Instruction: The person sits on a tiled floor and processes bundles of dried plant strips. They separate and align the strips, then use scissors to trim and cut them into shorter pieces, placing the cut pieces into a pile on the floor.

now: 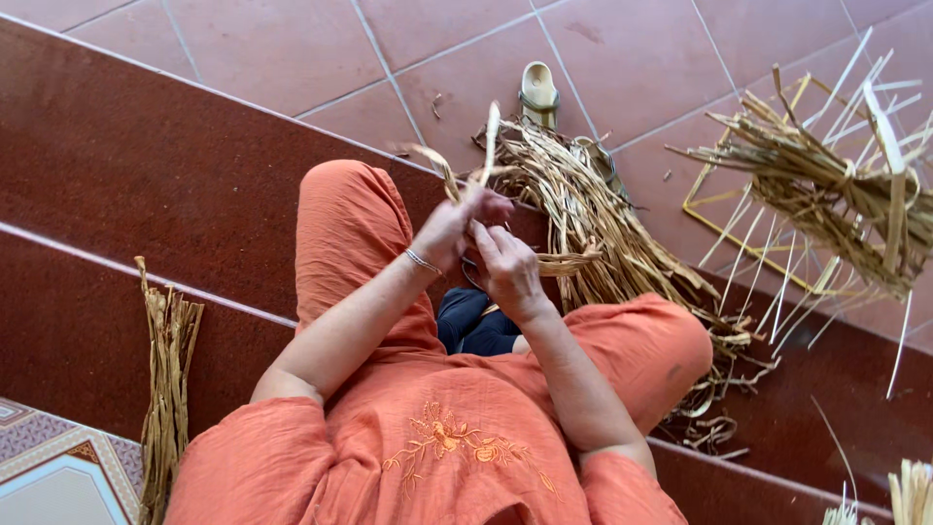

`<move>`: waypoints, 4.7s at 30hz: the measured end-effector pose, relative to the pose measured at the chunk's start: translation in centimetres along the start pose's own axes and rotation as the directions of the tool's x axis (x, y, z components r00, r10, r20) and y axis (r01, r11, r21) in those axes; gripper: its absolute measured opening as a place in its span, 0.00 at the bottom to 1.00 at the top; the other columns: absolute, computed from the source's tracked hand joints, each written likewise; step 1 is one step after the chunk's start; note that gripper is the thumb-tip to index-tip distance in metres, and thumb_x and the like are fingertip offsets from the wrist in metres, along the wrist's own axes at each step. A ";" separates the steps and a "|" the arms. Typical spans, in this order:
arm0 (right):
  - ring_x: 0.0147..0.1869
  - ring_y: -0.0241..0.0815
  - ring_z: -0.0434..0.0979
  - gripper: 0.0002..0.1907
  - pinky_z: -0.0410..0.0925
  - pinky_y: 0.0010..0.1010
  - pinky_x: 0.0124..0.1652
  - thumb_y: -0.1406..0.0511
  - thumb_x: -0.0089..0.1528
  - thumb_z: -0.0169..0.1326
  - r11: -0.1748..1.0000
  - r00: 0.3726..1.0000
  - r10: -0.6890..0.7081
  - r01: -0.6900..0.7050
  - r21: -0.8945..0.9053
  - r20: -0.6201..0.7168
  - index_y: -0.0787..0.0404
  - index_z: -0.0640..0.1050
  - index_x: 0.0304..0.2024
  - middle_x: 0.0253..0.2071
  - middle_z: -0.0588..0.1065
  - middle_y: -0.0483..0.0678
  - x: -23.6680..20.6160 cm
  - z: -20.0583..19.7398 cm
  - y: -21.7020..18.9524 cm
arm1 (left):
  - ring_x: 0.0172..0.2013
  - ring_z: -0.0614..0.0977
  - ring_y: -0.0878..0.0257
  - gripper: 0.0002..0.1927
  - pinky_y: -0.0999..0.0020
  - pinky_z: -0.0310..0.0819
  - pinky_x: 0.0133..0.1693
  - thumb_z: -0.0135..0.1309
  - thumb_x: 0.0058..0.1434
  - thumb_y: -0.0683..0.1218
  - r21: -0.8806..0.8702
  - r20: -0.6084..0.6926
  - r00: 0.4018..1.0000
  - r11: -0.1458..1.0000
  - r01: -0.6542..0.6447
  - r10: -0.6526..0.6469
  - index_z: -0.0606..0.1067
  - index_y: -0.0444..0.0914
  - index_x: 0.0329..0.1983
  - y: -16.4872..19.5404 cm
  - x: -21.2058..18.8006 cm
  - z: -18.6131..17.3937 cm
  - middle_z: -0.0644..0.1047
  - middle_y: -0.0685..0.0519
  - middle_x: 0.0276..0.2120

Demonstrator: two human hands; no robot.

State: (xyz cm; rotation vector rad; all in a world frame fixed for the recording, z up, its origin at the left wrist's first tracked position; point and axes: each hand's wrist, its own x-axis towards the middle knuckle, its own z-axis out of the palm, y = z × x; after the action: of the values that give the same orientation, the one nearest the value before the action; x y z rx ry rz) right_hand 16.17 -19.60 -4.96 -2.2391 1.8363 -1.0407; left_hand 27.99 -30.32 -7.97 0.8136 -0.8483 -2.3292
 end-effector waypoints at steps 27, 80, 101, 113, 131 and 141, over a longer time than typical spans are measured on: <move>0.38 0.50 0.76 0.07 0.68 0.44 0.36 0.60 0.64 0.60 0.997 0.910 -0.037 0.063 -0.048 0.412 0.54 0.77 0.42 0.31 0.72 0.48 5.9 2.0 -2.2 | 0.41 0.85 0.59 0.26 0.60 0.83 0.48 0.57 0.68 0.68 0.901 -0.397 0.823 0.002 0.434 0.406 0.81 0.41 0.42 10.3 -19.6 -12.6 0.83 0.52 0.40; 0.51 0.39 0.82 0.10 0.80 0.37 0.51 0.72 0.69 0.58 -0.121 0.871 0.340 -0.334 0.935 0.355 0.66 0.75 0.52 0.49 0.78 0.51 7.7 4.3 -2.7 | 0.43 0.80 0.72 0.08 0.74 0.79 0.47 0.56 0.70 0.40 0.638 -0.105 0.879 0.709 -0.300 0.466 0.75 0.34 0.50 9.3 -11.3 -6.2 0.80 0.55 0.41; 0.50 0.36 0.78 0.08 0.75 0.26 0.51 0.67 0.70 0.60 -0.209 0.896 0.353 -0.205 0.956 0.269 0.62 0.79 0.49 0.48 0.76 0.47 8.1 3.7 -1.0 | 0.48 0.83 0.55 0.26 0.61 0.78 0.50 0.46 0.70 0.58 0.196 -0.122 0.966 0.960 -0.200 0.226 0.71 0.35 0.61 3.7 -13.7 -1.6 0.80 0.46 0.45; 0.41 0.34 0.80 0.06 0.77 0.26 0.39 0.65 0.61 0.66 0.372 0.765 -0.418 -0.348 0.861 0.490 0.58 0.84 0.40 0.43 0.80 0.46 7.9 -0.3 -4.5 | 0.26 0.72 0.66 0.16 0.65 0.74 0.31 0.41 0.76 0.53 -0.356 -0.693 0.665 0.670 -0.651 0.279 0.69 0.36 0.49 12.8 -12.6 -17.7 0.71 0.54 0.29; 0.48 0.42 0.81 0.15 0.76 0.30 0.45 0.70 0.57 0.66 0.516 0.453 -0.685 -0.249 0.819 0.570 0.59 0.83 0.47 0.46 0.78 0.48 6.0 6.1 -14.9 | 0.19 0.68 0.73 0.16 0.76 0.63 0.19 0.43 0.77 0.50 0.240 -0.571 0.701 0.903 -0.356 0.428 0.76 0.35 0.47 27.7 -11.7 -20.2 0.72 0.58 0.24; 0.47 0.46 0.83 0.10 0.74 0.35 0.48 0.62 0.62 0.63 0.702 0.728 0.424 -0.640 0.313 0.538 0.57 0.83 0.44 0.43 0.83 0.51 7.8 13.6 0.8 | 0.18 0.64 0.77 0.13 0.79 0.59 0.17 0.47 0.75 0.49 0.629 -0.274 0.870 0.761 -0.161 0.410 0.79 0.38 0.46 22.3 -9.2 -15.7 0.70 0.64 0.20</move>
State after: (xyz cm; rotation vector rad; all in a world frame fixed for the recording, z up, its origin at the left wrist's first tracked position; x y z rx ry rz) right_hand 23.17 -31.63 -12.29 -1.3438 1.6394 -0.6998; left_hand 50.86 -45.25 1.07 1.2508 -1.4201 -1.5338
